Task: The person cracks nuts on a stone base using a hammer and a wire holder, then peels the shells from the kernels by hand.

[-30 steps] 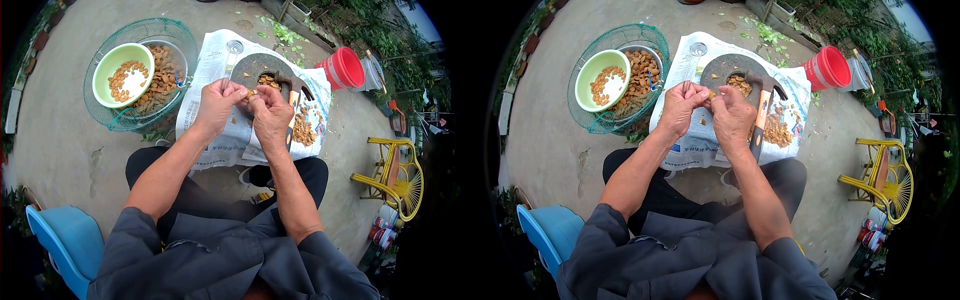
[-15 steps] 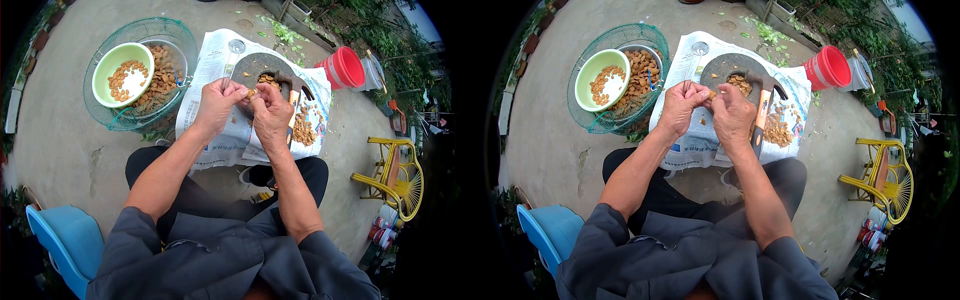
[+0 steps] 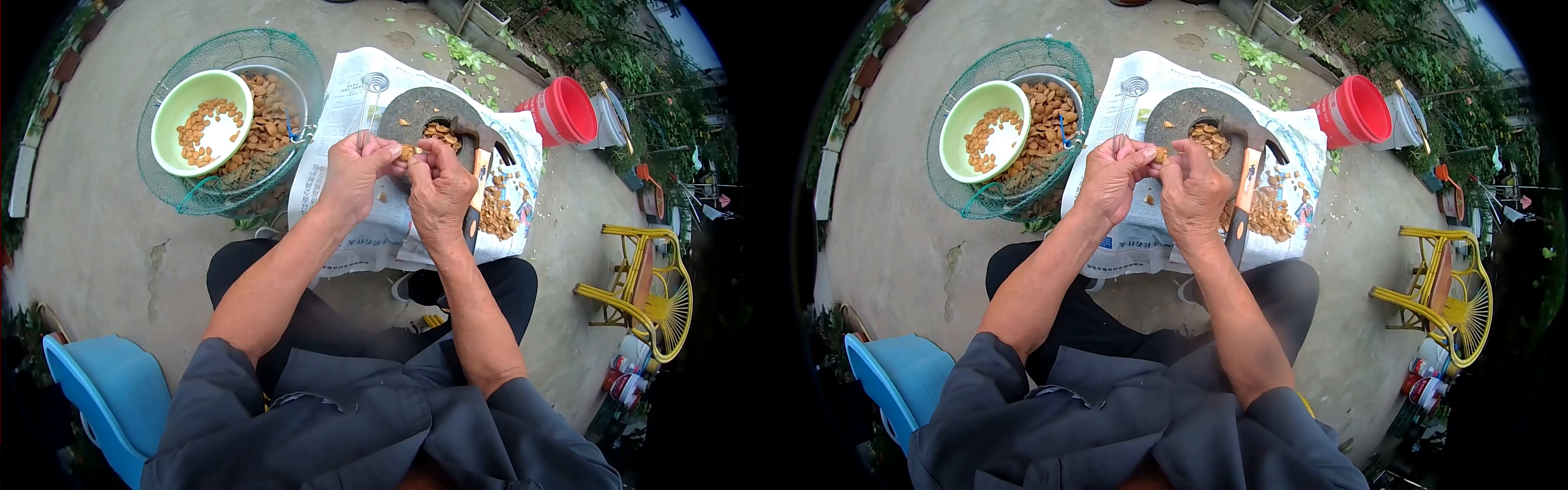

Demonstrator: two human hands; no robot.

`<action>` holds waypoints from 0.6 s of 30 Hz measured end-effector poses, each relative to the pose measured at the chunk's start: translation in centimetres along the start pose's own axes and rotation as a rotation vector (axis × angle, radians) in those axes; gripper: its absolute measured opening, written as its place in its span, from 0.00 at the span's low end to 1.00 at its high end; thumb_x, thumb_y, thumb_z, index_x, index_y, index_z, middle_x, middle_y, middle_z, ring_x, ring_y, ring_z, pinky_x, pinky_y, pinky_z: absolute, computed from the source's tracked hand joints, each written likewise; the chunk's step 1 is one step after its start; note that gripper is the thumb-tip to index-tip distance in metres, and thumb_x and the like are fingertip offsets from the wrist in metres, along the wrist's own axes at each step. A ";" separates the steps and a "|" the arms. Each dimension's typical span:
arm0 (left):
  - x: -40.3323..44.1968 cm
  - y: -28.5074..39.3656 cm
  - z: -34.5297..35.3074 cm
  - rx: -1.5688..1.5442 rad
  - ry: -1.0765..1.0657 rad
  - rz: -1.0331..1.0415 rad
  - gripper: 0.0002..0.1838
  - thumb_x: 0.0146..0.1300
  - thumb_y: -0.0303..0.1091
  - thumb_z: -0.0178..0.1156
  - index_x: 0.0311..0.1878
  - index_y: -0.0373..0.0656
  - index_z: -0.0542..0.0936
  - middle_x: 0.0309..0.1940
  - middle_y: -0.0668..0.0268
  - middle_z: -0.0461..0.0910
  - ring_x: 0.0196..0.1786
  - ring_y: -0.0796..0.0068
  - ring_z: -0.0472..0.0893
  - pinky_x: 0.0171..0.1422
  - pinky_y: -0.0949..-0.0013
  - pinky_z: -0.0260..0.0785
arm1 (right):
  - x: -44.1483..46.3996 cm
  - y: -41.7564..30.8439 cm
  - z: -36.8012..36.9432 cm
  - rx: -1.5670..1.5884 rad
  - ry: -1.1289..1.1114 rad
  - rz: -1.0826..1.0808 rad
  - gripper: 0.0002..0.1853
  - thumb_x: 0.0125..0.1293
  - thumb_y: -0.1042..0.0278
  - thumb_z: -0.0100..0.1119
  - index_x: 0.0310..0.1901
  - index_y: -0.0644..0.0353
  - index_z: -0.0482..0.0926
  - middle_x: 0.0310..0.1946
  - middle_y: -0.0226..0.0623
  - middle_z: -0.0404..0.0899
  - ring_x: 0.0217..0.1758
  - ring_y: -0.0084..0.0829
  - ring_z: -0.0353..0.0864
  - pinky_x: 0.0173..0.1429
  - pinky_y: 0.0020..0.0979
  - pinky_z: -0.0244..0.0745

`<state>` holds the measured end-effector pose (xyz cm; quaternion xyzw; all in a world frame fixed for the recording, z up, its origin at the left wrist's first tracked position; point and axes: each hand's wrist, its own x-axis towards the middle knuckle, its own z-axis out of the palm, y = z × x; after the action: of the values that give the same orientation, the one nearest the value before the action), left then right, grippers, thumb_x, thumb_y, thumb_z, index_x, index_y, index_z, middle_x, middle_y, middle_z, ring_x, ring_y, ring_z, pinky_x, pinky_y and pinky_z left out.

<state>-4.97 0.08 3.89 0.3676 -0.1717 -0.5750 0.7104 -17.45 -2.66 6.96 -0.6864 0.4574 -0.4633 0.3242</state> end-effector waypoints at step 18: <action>-0.3 0.4 -0.2 0.041 0.055 0.057 0.05 0.63 0.22 0.65 0.38 0.34 0.78 0.36 0.59 0.83 0.35 0.74 0.83 0.42 0.71 0.79 | -0.4 -0.6 1.4 0.163 0.010 0.174 0.04 0.62 0.77 0.62 0.36 0.68 0.83 0.24 0.35 0.83 0.26 0.20 0.81 0.31 0.24 0.74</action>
<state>-4.68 0.46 4.07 0.3926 -0.1743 -0.5407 0.7233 -15.96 -2.08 6.83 -0.6131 0.4777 -0.4723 0.4158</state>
